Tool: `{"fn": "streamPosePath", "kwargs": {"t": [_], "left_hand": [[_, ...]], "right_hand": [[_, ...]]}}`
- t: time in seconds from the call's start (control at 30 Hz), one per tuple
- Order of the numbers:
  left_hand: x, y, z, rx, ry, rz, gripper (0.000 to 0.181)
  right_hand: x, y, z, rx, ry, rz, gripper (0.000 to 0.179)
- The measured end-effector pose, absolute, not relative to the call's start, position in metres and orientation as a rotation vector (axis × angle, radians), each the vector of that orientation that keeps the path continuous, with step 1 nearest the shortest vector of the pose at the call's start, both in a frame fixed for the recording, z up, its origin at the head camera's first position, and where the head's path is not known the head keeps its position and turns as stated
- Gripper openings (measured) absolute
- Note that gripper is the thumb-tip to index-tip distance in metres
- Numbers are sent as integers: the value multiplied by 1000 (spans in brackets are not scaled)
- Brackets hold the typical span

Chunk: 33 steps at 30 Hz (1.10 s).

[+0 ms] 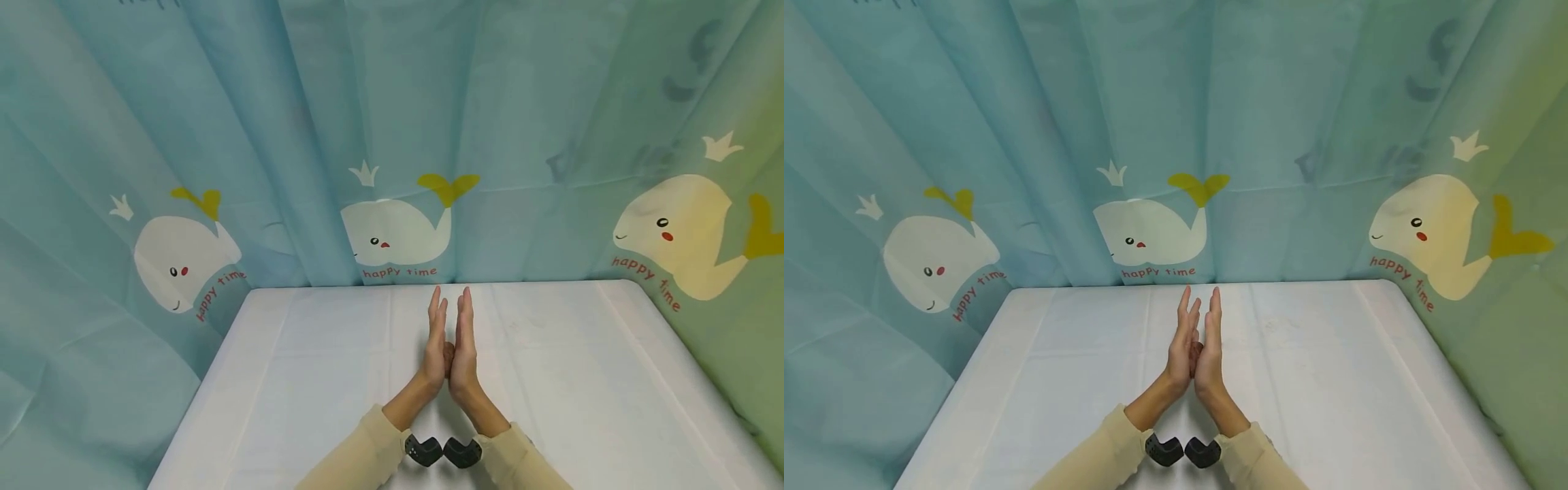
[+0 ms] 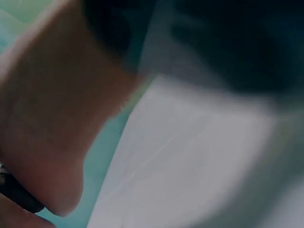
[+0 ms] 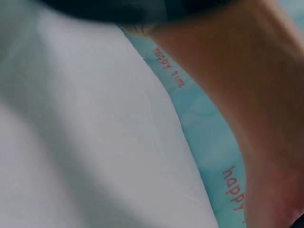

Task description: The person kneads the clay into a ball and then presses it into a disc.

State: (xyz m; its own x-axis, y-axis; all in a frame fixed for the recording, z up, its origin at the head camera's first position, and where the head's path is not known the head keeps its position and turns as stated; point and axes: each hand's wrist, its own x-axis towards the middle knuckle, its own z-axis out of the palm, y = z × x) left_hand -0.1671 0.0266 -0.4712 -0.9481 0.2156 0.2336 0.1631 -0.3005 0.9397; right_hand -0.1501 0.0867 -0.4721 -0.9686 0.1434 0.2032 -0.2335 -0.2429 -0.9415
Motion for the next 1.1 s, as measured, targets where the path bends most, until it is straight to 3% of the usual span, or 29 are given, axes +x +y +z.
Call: {"fn": "streamPosePath", "kwargs": {"t": [0.5, 0.87, 1.1], "left_hand": [[-163, 24, -464, 586, 1836, 2333, 59], [-187, 24, -482, 388, 1941, 2394, 59], [-184, 18, -481, 308, 1809, 2452, 61]], "right_hand": [[-163, 102, -475, -31, -1807, 2355, 57], [-154, 96, -454, 225, -1931, 2353, 56], [-150, 90, -442, 345, -2064, 2215, 54]]}}
